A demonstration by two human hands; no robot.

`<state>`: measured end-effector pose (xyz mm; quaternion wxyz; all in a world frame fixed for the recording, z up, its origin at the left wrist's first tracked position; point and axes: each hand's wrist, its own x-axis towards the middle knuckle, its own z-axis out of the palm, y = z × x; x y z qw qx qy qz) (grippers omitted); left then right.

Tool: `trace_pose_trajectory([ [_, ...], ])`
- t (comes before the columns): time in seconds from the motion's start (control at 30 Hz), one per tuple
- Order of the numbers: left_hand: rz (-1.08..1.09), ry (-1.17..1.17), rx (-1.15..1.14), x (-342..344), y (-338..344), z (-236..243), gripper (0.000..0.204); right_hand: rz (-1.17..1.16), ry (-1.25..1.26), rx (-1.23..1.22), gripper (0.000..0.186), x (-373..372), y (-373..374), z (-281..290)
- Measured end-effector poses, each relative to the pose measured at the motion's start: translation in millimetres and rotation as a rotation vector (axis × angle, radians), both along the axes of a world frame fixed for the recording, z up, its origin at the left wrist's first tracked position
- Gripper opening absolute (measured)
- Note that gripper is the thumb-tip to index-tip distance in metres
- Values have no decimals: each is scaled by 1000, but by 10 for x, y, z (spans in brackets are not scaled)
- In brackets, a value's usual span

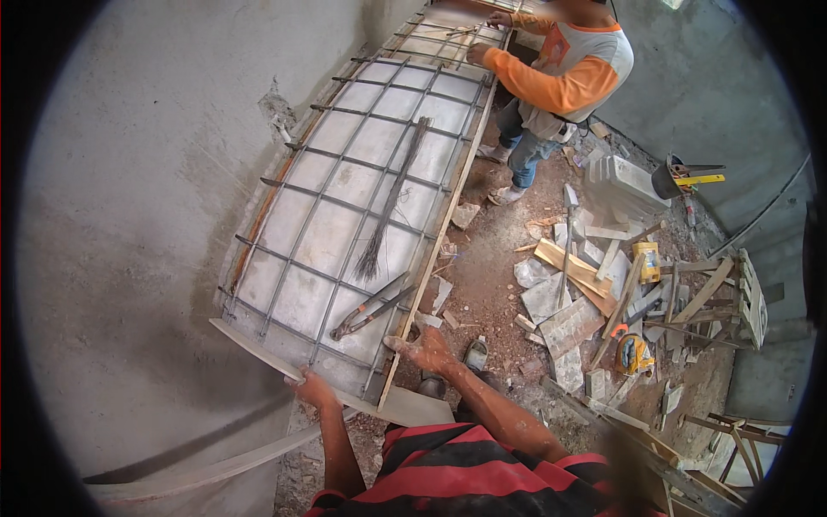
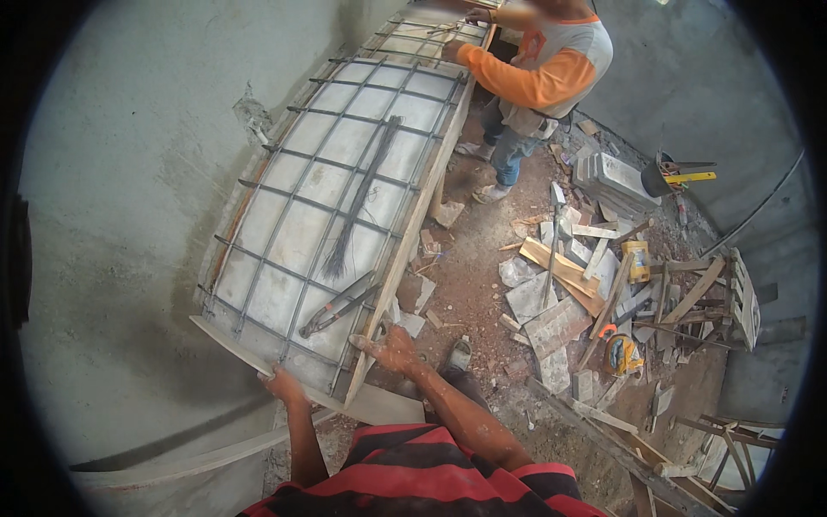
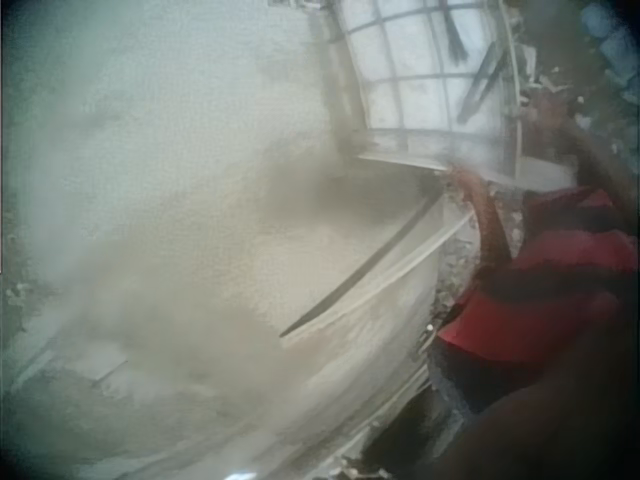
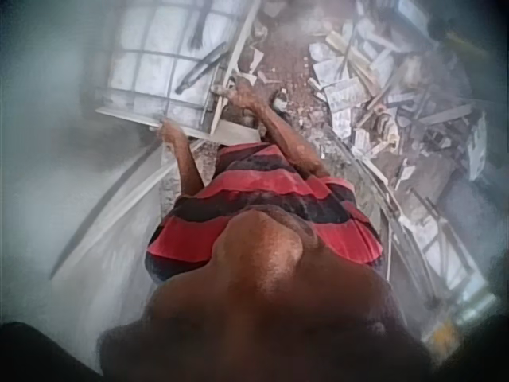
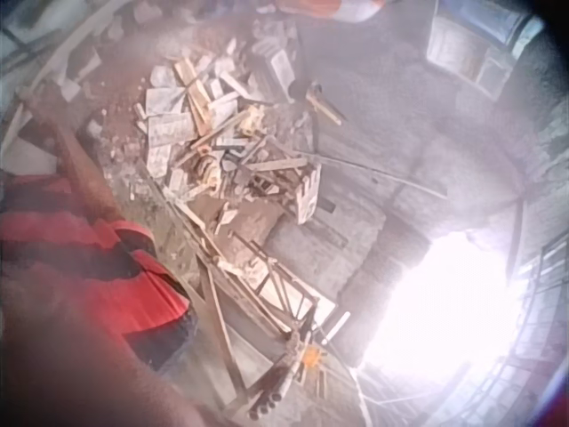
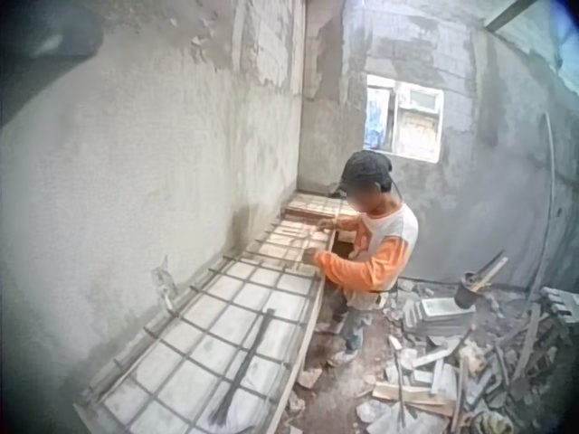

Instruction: Positioning and securing a steel rebar mesh over a concrete form in preparation for pouring.

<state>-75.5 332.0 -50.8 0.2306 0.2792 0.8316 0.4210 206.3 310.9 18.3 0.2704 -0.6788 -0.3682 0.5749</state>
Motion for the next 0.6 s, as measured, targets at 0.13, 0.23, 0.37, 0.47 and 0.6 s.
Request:
trace_pose_trajectory([
  [0.13,10,35,-51,40,23,33,51,-17,-15,51,121,-2,-23,-19],
  [0.23,32,32,-131,111,35,182,57,24,12,51,114,25,-7,-165],
  [0.37,10,-44,-112,111,17,211,65,26,-6,63,108,16,-31,-147],
  [0.47,12,-8,-155,40,8,85,68,-2,-65,67,106,-6,-58,-51],
  [0.6,19,-19,-147,65,-44,141,70,10,7,114,104,11,-46,107],
])
